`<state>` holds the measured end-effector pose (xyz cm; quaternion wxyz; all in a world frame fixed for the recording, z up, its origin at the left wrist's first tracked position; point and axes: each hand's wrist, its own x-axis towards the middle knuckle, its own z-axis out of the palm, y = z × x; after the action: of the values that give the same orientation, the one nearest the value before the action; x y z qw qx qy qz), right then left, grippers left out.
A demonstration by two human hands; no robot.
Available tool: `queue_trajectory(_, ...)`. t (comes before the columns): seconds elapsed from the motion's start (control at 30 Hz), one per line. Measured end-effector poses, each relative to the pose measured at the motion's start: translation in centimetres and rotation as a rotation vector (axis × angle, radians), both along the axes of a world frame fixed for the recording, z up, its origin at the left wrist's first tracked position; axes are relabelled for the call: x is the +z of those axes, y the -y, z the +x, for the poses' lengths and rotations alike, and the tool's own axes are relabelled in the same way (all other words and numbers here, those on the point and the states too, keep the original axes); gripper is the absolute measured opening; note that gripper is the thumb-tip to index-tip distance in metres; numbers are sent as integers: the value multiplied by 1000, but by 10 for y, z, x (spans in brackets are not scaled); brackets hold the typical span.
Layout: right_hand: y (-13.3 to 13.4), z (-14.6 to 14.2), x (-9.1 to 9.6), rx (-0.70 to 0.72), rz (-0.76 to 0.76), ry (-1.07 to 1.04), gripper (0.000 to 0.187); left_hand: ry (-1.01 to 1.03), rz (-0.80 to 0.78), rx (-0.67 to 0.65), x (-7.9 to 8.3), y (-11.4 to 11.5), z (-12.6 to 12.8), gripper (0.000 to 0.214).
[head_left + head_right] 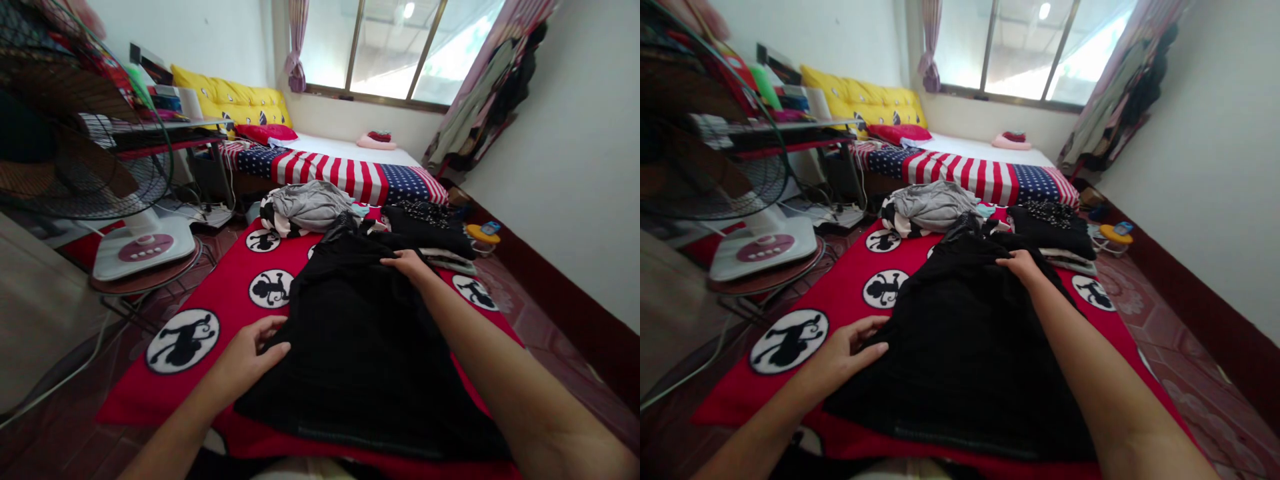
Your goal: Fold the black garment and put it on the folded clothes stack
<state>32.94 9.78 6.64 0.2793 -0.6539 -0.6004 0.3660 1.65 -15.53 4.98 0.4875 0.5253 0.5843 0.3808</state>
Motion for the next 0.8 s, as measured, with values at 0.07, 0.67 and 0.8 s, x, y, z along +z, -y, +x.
queue_trajectory(0.07,-10,9,5,-77,52,-1,17,-14,26,-66,10,-1,24,48)
queue_trajectory(0.67,-31,-20,12,-123,559,315,37,-106,188,-367,-19,-74,115,32)
queue_trajectory(0.8,-61,-64,6,-60,458,176,36,-471,671,19,-42,-113,109,44)
